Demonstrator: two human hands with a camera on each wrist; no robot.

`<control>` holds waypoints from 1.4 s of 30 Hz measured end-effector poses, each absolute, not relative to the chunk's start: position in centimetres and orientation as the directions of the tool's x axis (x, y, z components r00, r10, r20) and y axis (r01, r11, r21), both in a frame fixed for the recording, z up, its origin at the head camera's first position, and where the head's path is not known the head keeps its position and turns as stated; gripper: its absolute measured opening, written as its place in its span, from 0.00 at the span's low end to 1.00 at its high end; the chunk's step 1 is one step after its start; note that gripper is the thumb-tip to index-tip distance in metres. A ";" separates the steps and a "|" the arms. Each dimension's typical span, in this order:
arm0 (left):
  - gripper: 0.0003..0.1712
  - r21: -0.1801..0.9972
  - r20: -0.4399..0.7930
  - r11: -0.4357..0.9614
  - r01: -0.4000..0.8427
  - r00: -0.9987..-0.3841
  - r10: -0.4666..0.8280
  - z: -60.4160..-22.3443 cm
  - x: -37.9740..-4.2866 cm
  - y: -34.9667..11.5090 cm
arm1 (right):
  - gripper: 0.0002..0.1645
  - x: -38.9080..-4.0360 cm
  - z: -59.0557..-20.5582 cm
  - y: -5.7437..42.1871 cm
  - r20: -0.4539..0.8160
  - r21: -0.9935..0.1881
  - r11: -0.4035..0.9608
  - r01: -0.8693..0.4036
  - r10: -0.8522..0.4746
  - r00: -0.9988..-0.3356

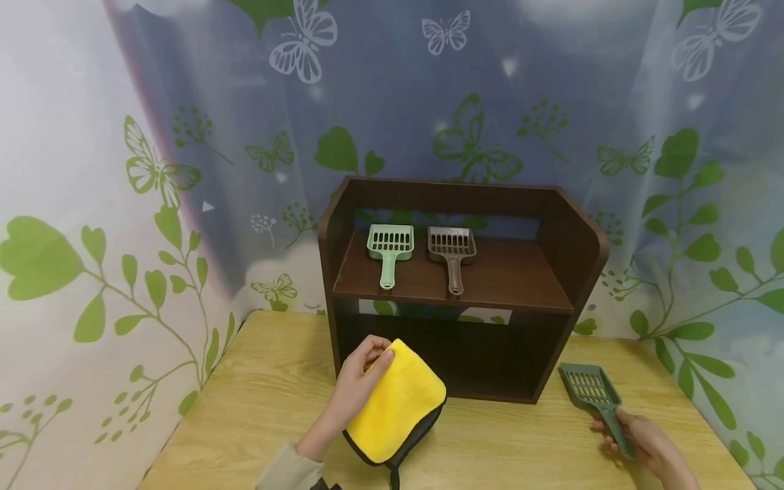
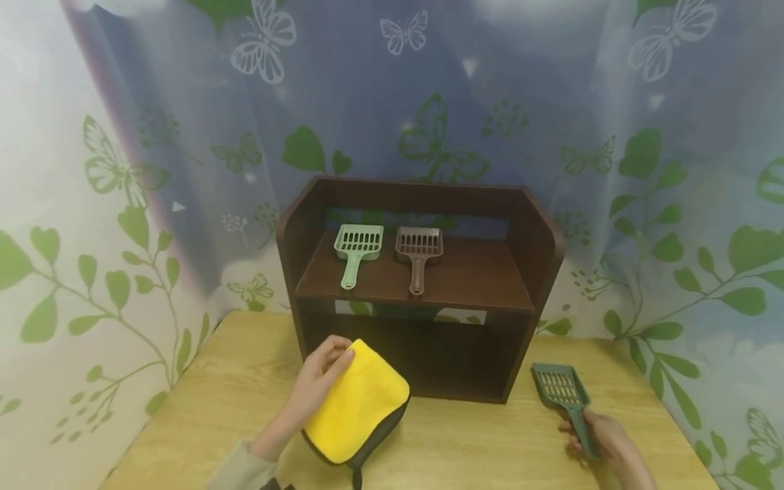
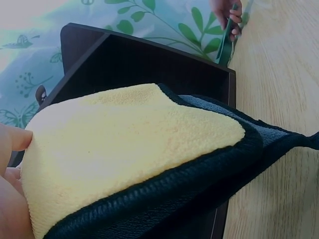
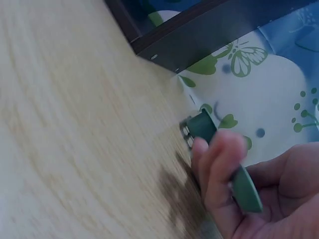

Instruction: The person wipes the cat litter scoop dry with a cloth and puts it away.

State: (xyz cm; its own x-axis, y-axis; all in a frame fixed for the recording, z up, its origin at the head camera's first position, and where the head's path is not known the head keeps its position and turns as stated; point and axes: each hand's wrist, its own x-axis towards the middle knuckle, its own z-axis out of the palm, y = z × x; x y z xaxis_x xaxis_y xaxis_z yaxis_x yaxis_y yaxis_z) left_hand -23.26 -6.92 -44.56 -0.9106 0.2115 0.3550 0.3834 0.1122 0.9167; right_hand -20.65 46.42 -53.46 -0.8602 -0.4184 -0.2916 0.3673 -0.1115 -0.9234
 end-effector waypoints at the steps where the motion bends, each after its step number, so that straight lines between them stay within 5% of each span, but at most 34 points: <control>1: 0.10 0.915 0.358 0.116 0.387 -0.910 0.211 -44.5 -23.3 -6.9 | 0.41 -20.8 -53.6 46.5 -0.271 -0.923 -0.127 0.364 -0.455 -0.848; 6: 0.11 0.908 0.367 0.122 0.401 -0.901 0.229 -44.5 -23.3 -6.8 | 0.39 -20.8 -53.8 46.7 -0.222 -0.934 -0.133 0.332 -0.512 -0.830; 20: 0.11 0.915 0.351 0.118 0.387 -0.904 0.245 -44.5 -23.4 -6.2 | 0.32 -17.6 -51.5 46.1 -0.338 -0.934 -0.016 0.357 -0.288 -0.896; 29: 0.11 0.916 0.345 0.128 0.380 -0.909 0.232 -44.4 -23.3 -5.9 | 0.39 -16.4 -50.7 46.4 -0.185 -0.922 -0.156 0.355 -0.627 -0.756; 42: 0.10 0.929 0.322 0.109 0.354 -0.917 0.234 -44.4 -23.1 -5.5 | 0.32 -14.9 -51.5 44.6 -0.193 -0.900 -0.162 0.404 -0.683 -0.705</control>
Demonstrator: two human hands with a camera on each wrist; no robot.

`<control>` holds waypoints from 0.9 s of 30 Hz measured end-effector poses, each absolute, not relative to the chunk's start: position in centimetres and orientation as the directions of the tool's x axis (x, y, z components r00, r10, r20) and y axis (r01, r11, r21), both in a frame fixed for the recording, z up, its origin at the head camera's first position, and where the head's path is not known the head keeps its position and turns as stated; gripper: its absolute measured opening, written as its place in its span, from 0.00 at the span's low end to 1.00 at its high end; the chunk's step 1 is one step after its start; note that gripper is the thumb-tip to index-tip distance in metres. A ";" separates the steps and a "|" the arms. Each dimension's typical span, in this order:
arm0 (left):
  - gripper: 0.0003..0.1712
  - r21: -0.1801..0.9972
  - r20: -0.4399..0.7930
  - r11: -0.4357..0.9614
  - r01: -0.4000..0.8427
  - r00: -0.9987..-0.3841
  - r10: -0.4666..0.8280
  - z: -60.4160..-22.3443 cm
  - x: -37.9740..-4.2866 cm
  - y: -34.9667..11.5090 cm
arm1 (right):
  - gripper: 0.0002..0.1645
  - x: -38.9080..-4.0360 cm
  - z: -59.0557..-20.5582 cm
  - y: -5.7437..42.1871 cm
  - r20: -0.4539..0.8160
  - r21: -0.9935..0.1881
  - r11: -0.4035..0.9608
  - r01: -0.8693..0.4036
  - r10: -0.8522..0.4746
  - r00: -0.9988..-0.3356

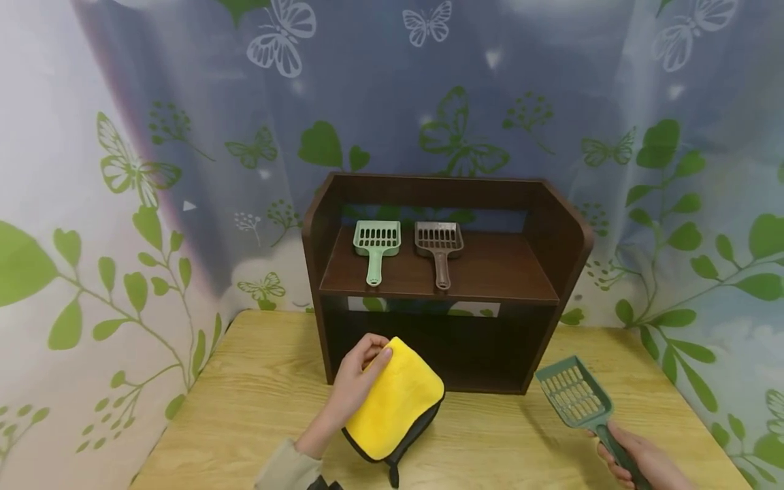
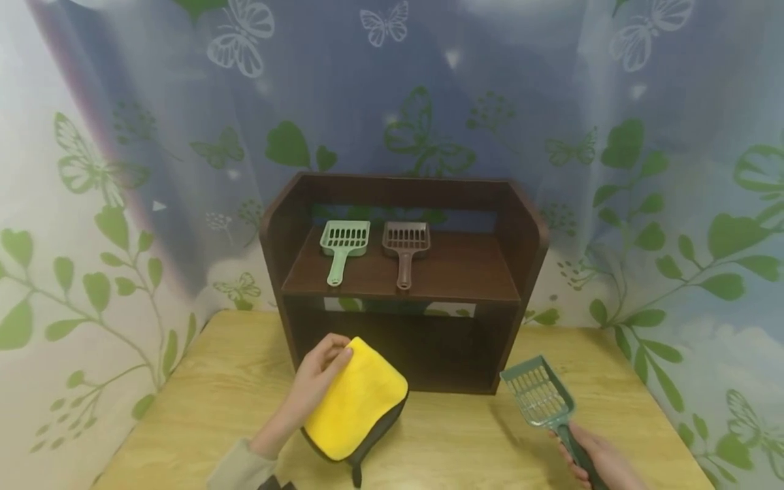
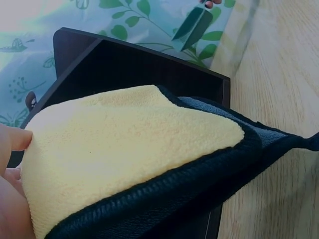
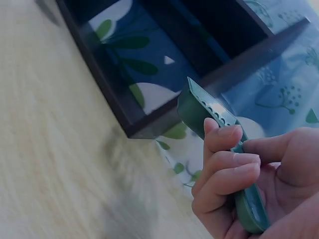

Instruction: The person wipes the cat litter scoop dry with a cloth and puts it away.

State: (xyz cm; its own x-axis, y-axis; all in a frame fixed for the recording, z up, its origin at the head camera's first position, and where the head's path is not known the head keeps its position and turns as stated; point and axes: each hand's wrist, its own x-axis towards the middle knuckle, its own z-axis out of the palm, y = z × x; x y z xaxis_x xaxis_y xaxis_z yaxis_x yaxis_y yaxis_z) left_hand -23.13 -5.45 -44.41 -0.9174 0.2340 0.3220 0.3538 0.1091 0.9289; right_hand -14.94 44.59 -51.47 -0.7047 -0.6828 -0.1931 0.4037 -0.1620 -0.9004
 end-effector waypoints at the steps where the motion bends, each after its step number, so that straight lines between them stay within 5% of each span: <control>1: 0.10 0.929 0.323 0.109 0.354 -0.917 0.233 -44.4 -23.2 -5.5 | 0.31 -14.8 -51.5 44.1 -0.187 -0.903 -0.166 0.397 -0.680 -0.709; 19: 0.11 0.921 0.342 0.149 0.361 -0.930 0.136 -44.6 -23.5 -5.4 | 0.28 -15.1 -49.7 36.4 -0.262 -0.928 -0.058 0.368 -0.603 -0.754; 27: 0.15 0.902 0.357 0.227 0.367 -0.930 0.084 -45.0 -24.0 -5.5 | 0.28 -16.5 -48.2 31.3 -0.307 -0.944 0.044 0.326 -0.472 -0.827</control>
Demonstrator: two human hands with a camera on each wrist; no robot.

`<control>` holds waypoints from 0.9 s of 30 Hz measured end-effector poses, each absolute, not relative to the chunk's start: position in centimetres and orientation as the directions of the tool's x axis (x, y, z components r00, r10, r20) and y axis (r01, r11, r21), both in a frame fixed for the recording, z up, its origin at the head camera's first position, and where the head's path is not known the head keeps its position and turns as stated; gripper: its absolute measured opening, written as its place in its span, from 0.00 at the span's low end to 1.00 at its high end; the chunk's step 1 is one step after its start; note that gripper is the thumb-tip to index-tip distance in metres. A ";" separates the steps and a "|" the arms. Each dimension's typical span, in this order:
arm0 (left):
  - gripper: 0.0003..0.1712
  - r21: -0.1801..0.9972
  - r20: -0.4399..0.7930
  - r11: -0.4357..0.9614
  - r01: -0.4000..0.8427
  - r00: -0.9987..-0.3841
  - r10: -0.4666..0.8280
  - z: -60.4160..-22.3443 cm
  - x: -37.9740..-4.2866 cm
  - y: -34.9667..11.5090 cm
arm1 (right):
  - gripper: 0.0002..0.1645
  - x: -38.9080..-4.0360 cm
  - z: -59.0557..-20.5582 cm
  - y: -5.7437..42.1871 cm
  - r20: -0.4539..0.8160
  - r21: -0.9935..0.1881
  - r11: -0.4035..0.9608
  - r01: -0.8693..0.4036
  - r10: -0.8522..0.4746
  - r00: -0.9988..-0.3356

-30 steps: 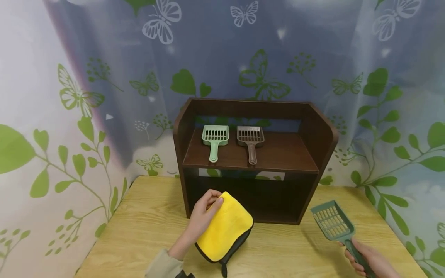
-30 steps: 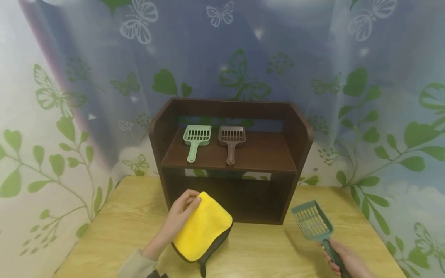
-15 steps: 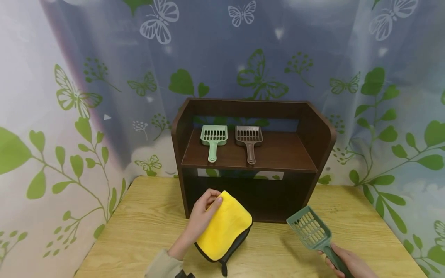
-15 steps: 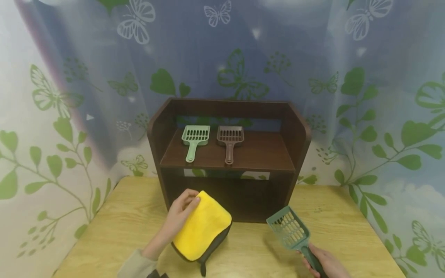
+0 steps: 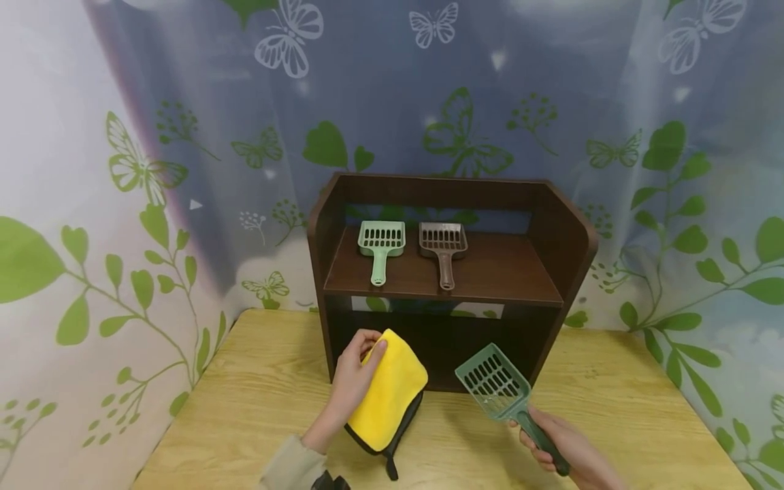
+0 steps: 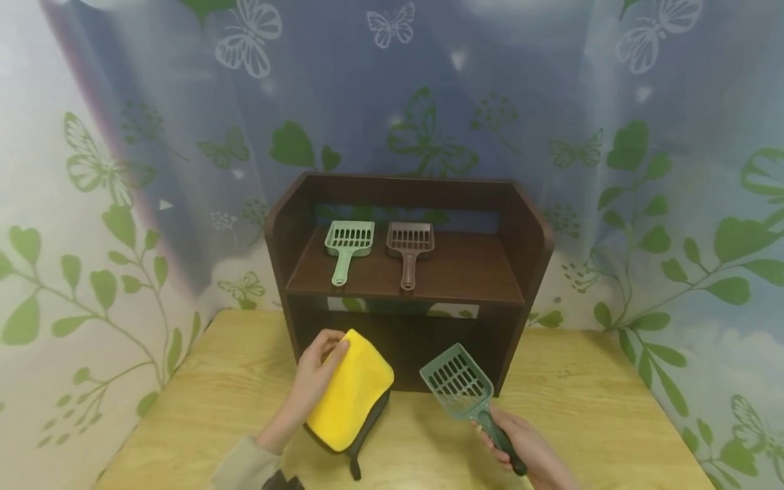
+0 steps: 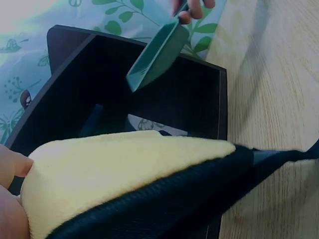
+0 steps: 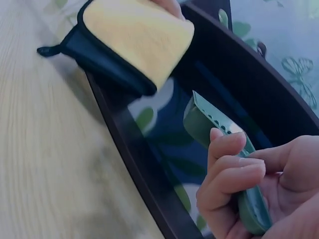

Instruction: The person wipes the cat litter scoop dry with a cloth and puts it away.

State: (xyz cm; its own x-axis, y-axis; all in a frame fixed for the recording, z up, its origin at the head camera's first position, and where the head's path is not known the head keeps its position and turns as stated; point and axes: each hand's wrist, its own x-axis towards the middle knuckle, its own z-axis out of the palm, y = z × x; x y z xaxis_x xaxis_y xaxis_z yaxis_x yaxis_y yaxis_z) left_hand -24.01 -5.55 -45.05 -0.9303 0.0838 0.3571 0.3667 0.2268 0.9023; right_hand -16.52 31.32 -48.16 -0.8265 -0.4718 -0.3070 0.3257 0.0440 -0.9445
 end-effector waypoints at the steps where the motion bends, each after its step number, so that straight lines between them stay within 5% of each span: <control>1: 0.16 0.900 0.356 0.240 0.364 -0.931 0.078 -45.1 -24.1 -5.6 | 0.27 -16.7 -48.0 30.6 -0.305 -0.945 0.039 0.325 -0.462 -0.832; 8: 0.17 0.878 0.363 0.307 0.367 -0.929 0.072 -45.2 -24.5 -5.9 | 0.28 -18.0 -46.9 26.6 -0.289 -0.951 0.027 0.309 -0.445 -0.847; 14: 0.12 0.803 0.497 0.389 0.451 -0.867 -0.021 -44.1 -24.6 -5.6 | 0.31 -18.9 -46.3 24.0 -0.277 -0.958 0.062 0.279 -0.447 -0.851; 17: 0.09 0.681 0.654 0.481 0.553 -0.754 -0.059 -43.3 -24.6 -5.3 | 0.32 -19.2 -46.2 23.0 -0.267 -0.961 0.052 0.273 -0.446 -0.855; 23: 0.13 0.276 0.920 0.632 0.724 -0.390 0.045 -42.1 -24.7 -4.0 | 0.32 -19.6 -46.0 21.0 -0.242 -0.965 0.021 0.262 -0.462 -0.853; 27: 0.15 0.106 0.917 0.629 0.770 -0.321 0.239 -42.1 -24.1 -2.7 | 0.30 -19.7 -45.6 19.8 -0.212 -0.972 0.010 0.234 -0.465 -0.859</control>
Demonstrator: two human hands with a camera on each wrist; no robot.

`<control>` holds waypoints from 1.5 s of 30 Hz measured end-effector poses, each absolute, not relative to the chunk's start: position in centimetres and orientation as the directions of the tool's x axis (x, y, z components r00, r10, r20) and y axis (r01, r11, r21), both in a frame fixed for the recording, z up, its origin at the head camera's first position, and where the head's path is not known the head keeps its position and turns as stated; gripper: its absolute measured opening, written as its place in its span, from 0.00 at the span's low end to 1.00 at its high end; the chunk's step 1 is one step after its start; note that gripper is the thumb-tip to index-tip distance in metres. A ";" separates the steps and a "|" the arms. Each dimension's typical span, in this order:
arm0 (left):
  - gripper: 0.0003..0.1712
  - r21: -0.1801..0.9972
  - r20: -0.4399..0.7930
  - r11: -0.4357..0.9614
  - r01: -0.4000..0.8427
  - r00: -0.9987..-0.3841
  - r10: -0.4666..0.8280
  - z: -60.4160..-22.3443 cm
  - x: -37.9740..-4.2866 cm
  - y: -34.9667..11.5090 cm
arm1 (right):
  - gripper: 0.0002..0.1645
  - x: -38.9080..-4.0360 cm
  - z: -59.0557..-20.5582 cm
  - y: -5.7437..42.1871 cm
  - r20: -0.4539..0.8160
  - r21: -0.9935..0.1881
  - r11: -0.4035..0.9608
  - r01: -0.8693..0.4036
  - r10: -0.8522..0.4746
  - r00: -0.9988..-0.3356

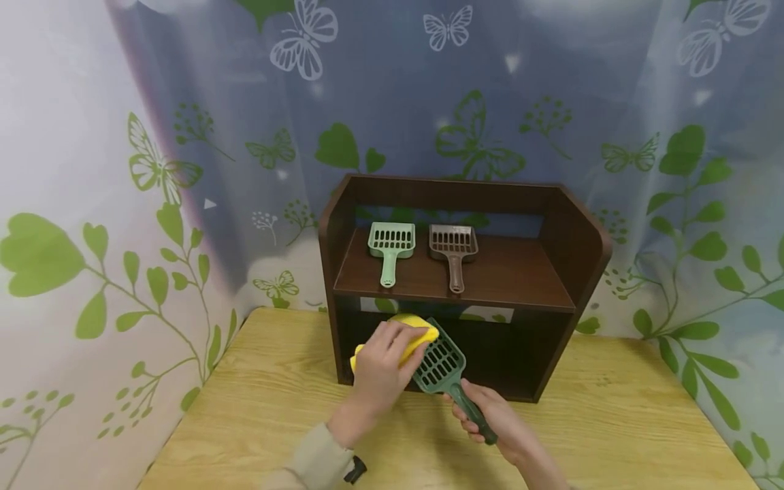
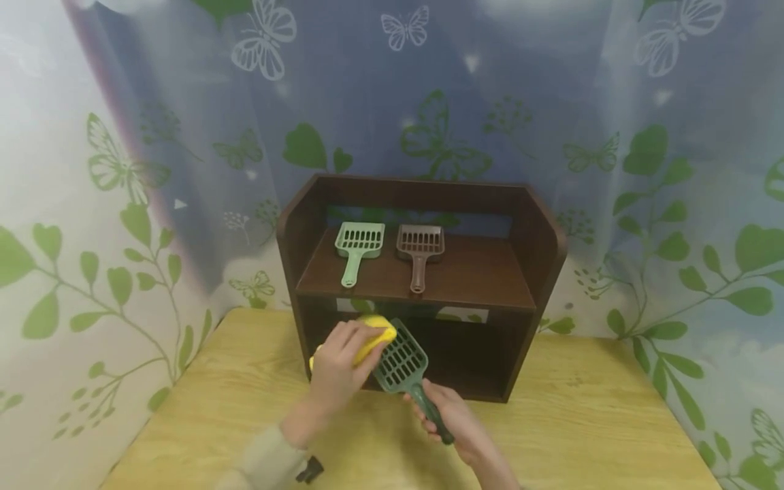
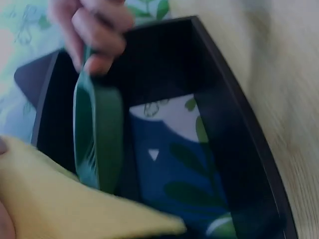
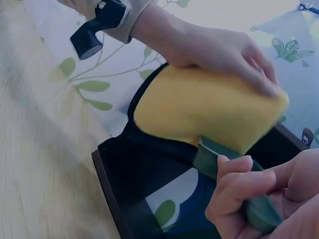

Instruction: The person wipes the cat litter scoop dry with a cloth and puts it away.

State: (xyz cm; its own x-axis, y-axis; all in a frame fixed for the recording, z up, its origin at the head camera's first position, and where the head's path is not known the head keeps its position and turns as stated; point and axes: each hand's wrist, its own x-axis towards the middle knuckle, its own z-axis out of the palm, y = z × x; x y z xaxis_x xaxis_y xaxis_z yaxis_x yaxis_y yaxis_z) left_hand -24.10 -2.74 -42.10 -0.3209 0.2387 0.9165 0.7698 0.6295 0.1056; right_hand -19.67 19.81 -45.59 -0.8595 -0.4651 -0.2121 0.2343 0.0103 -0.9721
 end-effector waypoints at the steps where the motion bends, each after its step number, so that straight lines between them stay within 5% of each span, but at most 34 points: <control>1: 0.15 0.075 0.900 0.632 0.771 -0.326 0.290 -42.3 -23.9 -2.4 | 0.30 -19.7 -45.4 19.6 -0.205 -0.974 0.009 0.226 -0.458 -0.865; 8: 0.11 -0.041 0.784 0.702 0.711 -0.412 0.464 -44.2 -23.4 -0.8 | 0.28 -19.4 -44.4 18.6 -0.199 -0.979 0.040 0.200 -0.398 -0.896; 31: 0.17 0.064 0.857 0.804 0.592 -0.446 0.260 -44.3 -27.0 -1.9 | 0.31 -18.9 -45.0 17.8 -0.217 -0.975 0.114 0.189 -0.350 -0.911; 45: 0.11 -0.105 0.656 0.753 0.650 -0.524 0.544 -43.3 -26.5 -3.2 | 0.32 -19.0 -44.4 19.4 -0.212 -0.975 0.124 0.183 -0.289 -0.934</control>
